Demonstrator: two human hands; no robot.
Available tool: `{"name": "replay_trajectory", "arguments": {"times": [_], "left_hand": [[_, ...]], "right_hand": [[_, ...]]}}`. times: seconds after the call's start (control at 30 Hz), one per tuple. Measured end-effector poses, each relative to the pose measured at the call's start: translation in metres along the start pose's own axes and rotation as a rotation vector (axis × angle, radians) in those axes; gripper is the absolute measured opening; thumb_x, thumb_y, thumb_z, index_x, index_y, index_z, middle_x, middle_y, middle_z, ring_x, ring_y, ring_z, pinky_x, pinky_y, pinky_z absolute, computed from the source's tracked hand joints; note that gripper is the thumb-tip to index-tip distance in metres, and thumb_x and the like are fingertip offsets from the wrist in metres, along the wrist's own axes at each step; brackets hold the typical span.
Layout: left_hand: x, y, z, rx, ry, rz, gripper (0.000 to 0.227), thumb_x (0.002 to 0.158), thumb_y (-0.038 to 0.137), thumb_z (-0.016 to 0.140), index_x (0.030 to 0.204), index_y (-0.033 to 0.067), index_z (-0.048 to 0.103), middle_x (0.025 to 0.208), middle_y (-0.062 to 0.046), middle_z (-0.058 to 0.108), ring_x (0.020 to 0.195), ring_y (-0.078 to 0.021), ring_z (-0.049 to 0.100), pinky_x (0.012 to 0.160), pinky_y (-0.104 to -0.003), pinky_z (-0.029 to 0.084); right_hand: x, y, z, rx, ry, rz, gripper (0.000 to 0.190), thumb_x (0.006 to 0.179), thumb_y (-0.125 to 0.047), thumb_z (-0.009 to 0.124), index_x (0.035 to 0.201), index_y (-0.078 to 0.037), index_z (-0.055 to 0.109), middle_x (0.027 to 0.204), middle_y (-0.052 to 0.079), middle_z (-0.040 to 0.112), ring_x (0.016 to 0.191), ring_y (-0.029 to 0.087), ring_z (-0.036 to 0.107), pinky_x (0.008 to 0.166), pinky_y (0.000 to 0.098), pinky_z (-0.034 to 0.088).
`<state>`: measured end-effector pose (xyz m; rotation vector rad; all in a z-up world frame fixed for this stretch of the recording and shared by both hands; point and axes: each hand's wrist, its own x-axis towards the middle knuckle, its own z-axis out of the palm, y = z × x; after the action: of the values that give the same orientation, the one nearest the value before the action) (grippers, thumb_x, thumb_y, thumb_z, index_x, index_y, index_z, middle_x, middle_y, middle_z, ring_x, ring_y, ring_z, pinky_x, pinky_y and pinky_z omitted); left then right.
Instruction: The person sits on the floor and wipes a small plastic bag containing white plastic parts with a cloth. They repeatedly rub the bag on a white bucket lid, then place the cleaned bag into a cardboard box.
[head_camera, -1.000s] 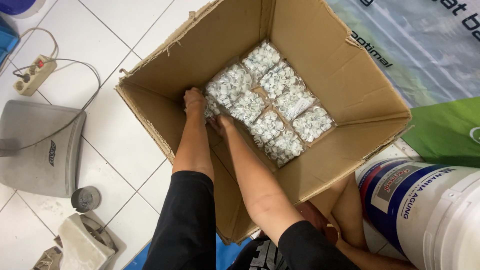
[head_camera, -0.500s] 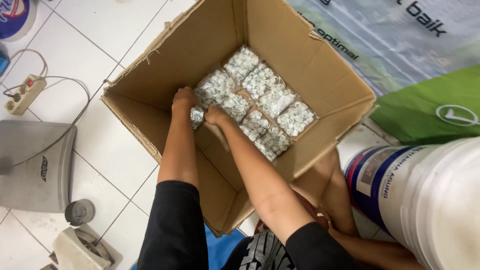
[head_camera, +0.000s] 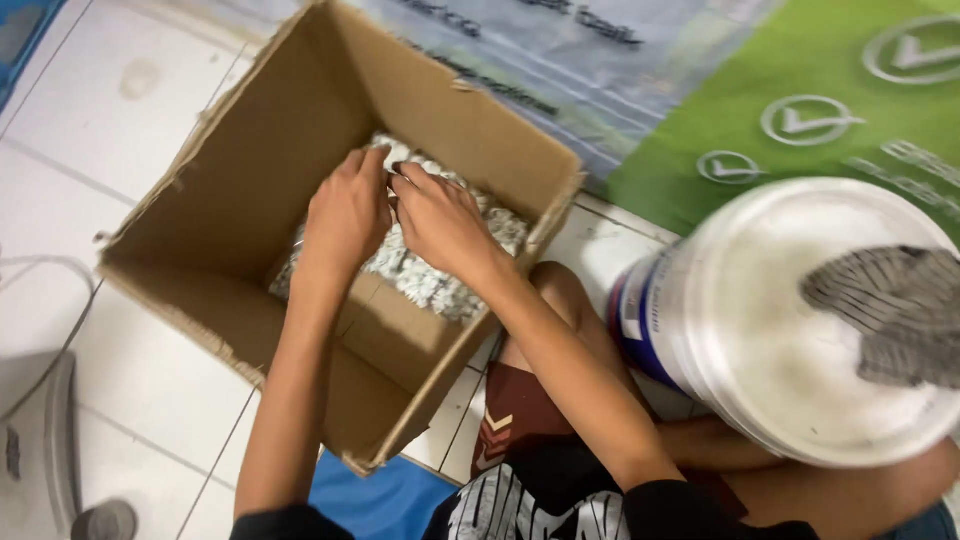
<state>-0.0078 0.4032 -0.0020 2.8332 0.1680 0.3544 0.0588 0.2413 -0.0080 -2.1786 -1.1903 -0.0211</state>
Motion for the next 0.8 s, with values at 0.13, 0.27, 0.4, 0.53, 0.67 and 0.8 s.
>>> {"name": "replay_trajectory", "arguments": {"times": [0.13,0.27,0.4,0.53,0.67,0.8], "left_hand": [[-0.031,0.128,-0.051,-0.059,0.087,0.178,0.046,0.106,-0.003,0.055,0.153,-0.0047,0.059,0.140,-0.032,0.067,0.127,-0.0553,0.069,0.103,-0.062,0.056],[-0.045,0.219,-0.037,-0.220,0.148,0.222,0.059,0.104,-0.004,0.056,0.162,-0.0060,0.050,0.154,-0.034,0.059,0.143,-0.0540,0.059,0.117,-0.063,0.047],[-0.043,0.288,0.012,-0.232,0.119,0.251,0.067,0.105,0.010,0.061,0.170,0.0053,0.045,0.166,-0.021,0.055,0.154,-0.0396,0.054,0.126,-0.057,0.040],[-0.041,0.352,0.035,-0.365,0.003,0.330,0.063,0.110,0.006,0.050,0.172,0.0042,0.041,0.169,-0.023,0.051,0.157,-0.0432,0.050,0.127,-0.063,0.037],[-0.051,0.404,0.076,-0.376,-0.097,0.381,0.062,0.112,0.012,0.047,0.173,0.0098,0.040,0.170,-0.016,0.051,0.159,-0.0364,0.048,0.130,-0.063,0.031],[-0.066,0.449,0.097,-0.410,-0.123,0.423,0.060,0.110,0.011,0.050,0.170,0.0089,0.044,0.167,-0.017,0.054,0.158,-0.0394,0.048,0.130,-0.069,0.027]], "right_hand": [[-0.070,0.000,-0.078,-0.074,0.193,-0.029,0.039,0.108,-0.009,0.059,0.145,-0.001,0.063,0.150,0.021,0.063,0.134,0.044,0.068,0.110,0.0565,0.056],[-0.133,0.000,-0.142,-0.125,0.243,0.104,0.056,0.104,-0.003,0.063,0.159,0.004,0.054,0.169,0.023,0.051,0.152,0.043,0.054,0.128,0.0632,0.039],[-0.192,0.034,-0.178,-0.311,0.223,0.265,0.071,0.098,-0.002,0.064,0.167,0.003,0.047,0.175,0.020,0.044,0.161,0.039,0.045,0.132,0.0656,0.029],[-0.249,0.052,-0.211,-0.371,0.241,0.428,0.060,0.107,-0.004,0.054,0.167,0.003,0.047,0.174,0.019,0.045,0.163,0.036,0.042,0.136,0.0626,0.018],[-0.308,0.072,-0.232,-0.395,0.279,0.529,0.057,0.108,-0.006,0.055,0.164,0.002,0.050,0.172,0.019,0.047,0.162,0.033,0.043,0.135,0.0620,0.020],[-0.356,0.082,-0.244,-0.435,0.333,0.592,0.055,0.109,-0.009,0.054,0.163,0.001,0.052,0.174,0.016,0.046,0.163,0.032,0.043,0.135,0.0616,0.020]]}}
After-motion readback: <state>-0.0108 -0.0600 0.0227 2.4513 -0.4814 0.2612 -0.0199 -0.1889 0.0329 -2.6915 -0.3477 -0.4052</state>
